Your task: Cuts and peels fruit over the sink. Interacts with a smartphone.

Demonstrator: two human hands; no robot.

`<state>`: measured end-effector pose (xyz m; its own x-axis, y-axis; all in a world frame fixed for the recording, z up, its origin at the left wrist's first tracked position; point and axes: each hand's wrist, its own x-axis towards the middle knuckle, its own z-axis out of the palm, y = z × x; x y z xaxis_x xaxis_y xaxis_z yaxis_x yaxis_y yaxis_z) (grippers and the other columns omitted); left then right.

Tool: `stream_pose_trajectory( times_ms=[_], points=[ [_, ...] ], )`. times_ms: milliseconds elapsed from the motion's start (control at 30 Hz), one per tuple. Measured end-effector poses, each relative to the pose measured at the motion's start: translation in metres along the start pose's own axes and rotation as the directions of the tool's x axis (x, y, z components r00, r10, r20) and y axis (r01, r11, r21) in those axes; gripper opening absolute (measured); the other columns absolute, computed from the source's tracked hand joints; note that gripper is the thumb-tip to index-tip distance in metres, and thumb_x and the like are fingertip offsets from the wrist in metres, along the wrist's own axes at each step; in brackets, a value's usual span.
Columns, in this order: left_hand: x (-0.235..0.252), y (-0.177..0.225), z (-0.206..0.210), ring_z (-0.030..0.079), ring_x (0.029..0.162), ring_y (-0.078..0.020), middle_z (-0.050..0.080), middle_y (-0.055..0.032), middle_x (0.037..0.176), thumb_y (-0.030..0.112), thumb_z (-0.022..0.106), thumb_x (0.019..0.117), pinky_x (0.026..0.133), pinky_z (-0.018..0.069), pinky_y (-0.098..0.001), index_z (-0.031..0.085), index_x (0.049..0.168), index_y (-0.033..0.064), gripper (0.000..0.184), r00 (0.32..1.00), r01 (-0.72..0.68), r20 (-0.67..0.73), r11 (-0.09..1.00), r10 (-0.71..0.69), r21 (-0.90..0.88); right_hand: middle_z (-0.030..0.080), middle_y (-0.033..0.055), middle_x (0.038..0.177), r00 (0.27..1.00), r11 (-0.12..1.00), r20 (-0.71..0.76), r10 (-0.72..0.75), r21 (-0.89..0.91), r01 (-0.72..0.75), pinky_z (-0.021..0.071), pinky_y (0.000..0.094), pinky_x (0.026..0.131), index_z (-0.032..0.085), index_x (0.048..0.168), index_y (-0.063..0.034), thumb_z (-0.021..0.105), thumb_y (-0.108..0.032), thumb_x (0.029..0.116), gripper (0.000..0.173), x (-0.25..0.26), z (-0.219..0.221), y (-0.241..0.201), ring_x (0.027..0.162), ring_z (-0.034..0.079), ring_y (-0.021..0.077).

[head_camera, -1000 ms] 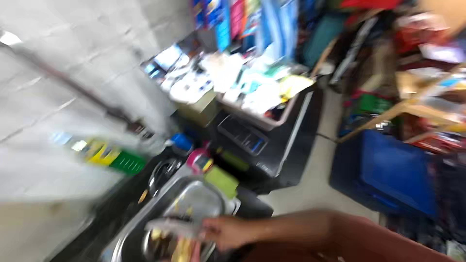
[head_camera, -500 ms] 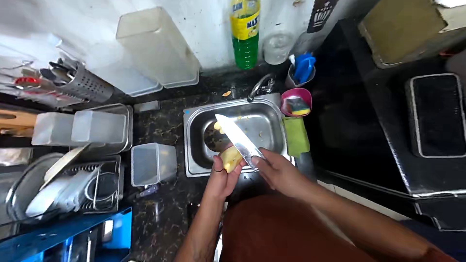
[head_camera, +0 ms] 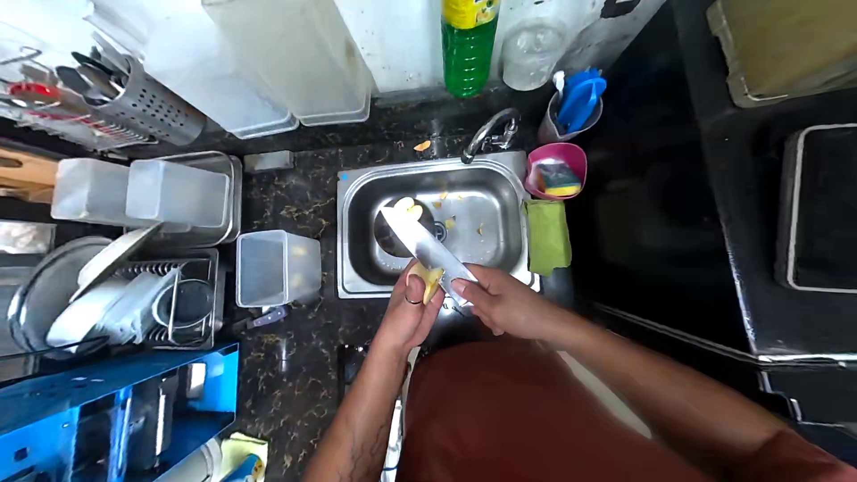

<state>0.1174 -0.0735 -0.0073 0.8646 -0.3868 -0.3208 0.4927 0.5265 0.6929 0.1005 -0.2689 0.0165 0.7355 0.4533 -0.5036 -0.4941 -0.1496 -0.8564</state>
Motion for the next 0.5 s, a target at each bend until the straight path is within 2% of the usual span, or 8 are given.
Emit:
stream_pose_trajectory(
  times_ms=[67,167,267,300,367,433,467,500],
  points=[
    [0.002,0.001,0.000,0.069,0.107,-0.0190,0.071,-0.0097,0.114,0.068,0.077,0.0733,0.097,0.0569,-0.0379,0.058,0.128,0.0087,0.083,1.000,0.015,0.007,1.000,-0.016,0.006,0.050,0.0010,0.068,1.000,1.000,-0.013,0.009,0.004,-0.009,0.0468,0.0278,0.045,0.058,0.124,-0.0122,0.043,-0.041,0.1102,0.035,0.001,0.000,0.001,0.048,0.049,0.0105],
    [0.014,-0.007,0.004,0.069,0.103,-0.0167,0.070,-0.0073,0.111,0.077,0.072,0.0700,0.093,0.0579,-0.0354,0.059,0.128,0.0117,0.088,0.984,-0.133,-0.115,0.990,0.137,0.045,0.056,0.0039,0.073,0.978,0.986,-0.202,-0.057,-0.162,0.024,0.0543,0.0342,0.055,0.058,0.125,-0.0105,0.041,-0.040,0.1106,0.037,0.004,0.009,0.004,0.056,0.057,0.0146],
    [0.031,-0.007,-0.007,0.068,0.095,-0.0158,0.068,-0.0041,0.104,0.079,0.067,0.0742,0.088,0.0576,-0.0343,0.059,0.123,0.0165,0.080,0.934,-0.278,-0.207,0.957,0.290,0.087,0.071,0.0101,0.094,0.913,0.845,-0.299,-0.277,-0.529,0.083,0.0588,0.0453,0.076,0.051,0.151,-0.0215,0.038,-0.036,0.1112,0.044,0.002,0.014,0.014,0.080,0.069,0.0235],
    [0.034,-0.006,-0.011,0.068,0.097,-0.0185,0.069,-0.0054,0.105,0.079,0.065,0.0756,0.091,0.0576,-0.0365,0.057,0.124,0.0156,0.080,0.928,-0.296,-0.205,0.950,0.312,0.103,0.071,0.0105,0.095,0.891,0.774,-0.298,-0.343,-0.627,0.088,0.0590,0.0473,0.076,0.048,0.154,-0.0269,0.037,-0.035,0.1113,0.045,0.001,0.015,0.020,0.082,0.070,0.0258],
    [0.036,-0.005,-0.013,0.068,0.099,-0.0212,0.069,-0.0060,0.105,0.080,0.066,0.0737,0.093,0.0571,-0.0389,0.057,0.124,0.0153,0.082,0.920,-0.315,-0.190,0.936,0.342,0.155,0.069,0.0109,0.089,0.858,0.663,-0.291,-0.424,-0.745,0.075,0.0579,0.0469,0.065,0.048,0.155,-0.0332,0.038,-0.033,0.1109,0.045,-0.003,0.018,0.030,0.074,0.068,0.0279],
    [0.037,-0.004,-0.011,0.069,0.100,-0.0217,0.070,-0.0064,0.107,0.078,0.067,0.0740,0.093,0.0577,-0.0396,0.057,0.124,0.0144,0.082,0.915,-0.306,-0.216,0.934,0.342,0.184,0.067,0.0116,0.087,0.861,0.621,-0.277,-0.426,-0.782,0.055,0.0566,0.0459,0.060,0.047,0.155,-0.0365,0.040,-0.028,0.1094,0.047,-0.004,0.020,0.033,0.070,0.067,0.0286],
    [0.036,-0.003,-0.010,0.070,0.100,-0.0220,0.070,-0.0069,0.107,0.077,0.064,0.0790,0.093,0.0579,-0.0401,0.057,0.125,0.0136,0.078,0.910,-0.302,-0.231,0.932,0.344,0.198,0.067,0.0127,0.089,0.873,0.623,-0.270,-0.405,-0.781,0.048,0.0570,0.0468,0.061,0.046,0.155,-0.0374,0.041,-0.025,0.1087,0.048,-0.003,0.022,0.032,0.072,0.067,0.0296],
    [0.034,-0.002,-0.010,0.070,0.099,-0.0223,0.070,-0.0074,0.107,0.073,0.055,0.0896,0.093,0.0581,-0.0407,0.057,0.126,0.0122,0.070,0.904,-0.302,-0.245,0.928,0.351,0.217,0.068,0.0145,0.093,0.886,0.631,-0.265,-0.381,-0.774,0.040,0.0579,0.0489,0.063,0.045,0.155,-0.0381,0.043,-0.022,0.1074,0.050,-0.003,0.024,0.029,0.074,0.069,0.0314]
  ],
)
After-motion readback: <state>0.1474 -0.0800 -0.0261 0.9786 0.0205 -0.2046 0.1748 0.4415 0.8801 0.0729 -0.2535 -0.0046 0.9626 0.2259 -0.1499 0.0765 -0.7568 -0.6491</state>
